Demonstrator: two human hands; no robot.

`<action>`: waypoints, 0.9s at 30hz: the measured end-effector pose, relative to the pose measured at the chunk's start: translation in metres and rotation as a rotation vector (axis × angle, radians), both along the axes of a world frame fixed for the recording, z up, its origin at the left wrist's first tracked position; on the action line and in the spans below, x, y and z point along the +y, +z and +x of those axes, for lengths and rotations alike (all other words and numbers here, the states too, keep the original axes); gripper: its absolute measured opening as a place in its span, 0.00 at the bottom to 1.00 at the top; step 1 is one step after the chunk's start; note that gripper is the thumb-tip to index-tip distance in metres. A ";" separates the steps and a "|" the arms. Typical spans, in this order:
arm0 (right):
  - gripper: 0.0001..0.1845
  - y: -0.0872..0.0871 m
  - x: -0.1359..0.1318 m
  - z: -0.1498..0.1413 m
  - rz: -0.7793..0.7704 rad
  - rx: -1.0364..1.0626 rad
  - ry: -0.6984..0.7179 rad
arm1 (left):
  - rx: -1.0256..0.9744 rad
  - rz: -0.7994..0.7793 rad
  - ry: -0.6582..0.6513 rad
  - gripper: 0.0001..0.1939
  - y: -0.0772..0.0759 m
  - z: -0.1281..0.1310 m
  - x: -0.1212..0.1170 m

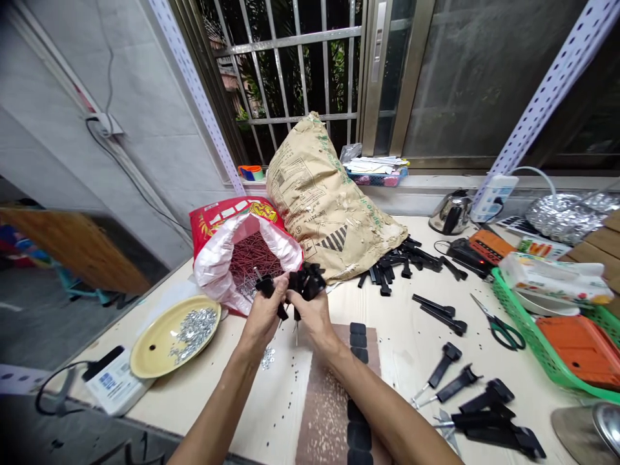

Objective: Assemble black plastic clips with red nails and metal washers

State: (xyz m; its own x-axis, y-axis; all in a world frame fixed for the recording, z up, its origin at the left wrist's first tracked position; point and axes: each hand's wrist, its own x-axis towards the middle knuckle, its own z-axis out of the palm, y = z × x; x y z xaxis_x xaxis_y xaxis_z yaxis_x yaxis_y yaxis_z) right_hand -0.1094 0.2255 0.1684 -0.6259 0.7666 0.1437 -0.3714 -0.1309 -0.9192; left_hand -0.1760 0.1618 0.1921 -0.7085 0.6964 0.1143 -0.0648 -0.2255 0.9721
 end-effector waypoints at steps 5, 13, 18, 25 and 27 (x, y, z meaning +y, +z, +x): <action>0.25 -0.007 0.018 0.003 0.190 -0.130 -0.263 | 0.202 -0.144 0.261 0.17 -0.006 0.003 -0.003; 0.13 0.001 0.021 0.027 0.380 -0.203 -0.256 | 0.165 -0.160 0.441 0.22 -0.004 0.009 -0.001; 0.15 -0.015 0.019 0.029 0.409 -0.250 -0.284 | 0.150 -0.102 0.422 0.22 0.008 0.010 -0.004; 0.17 -0.024 0.024 0.021 0.052 -0.164 -0.254 | 0.130 -0.110 0.282 0.21 0.006 0.011 -0.009; 0.15 -0.023 0.027 0.019 -0.079 -0.154 -0.244 | 0.048 -0.152 0.201 0.22 -0.003 0.004 0.000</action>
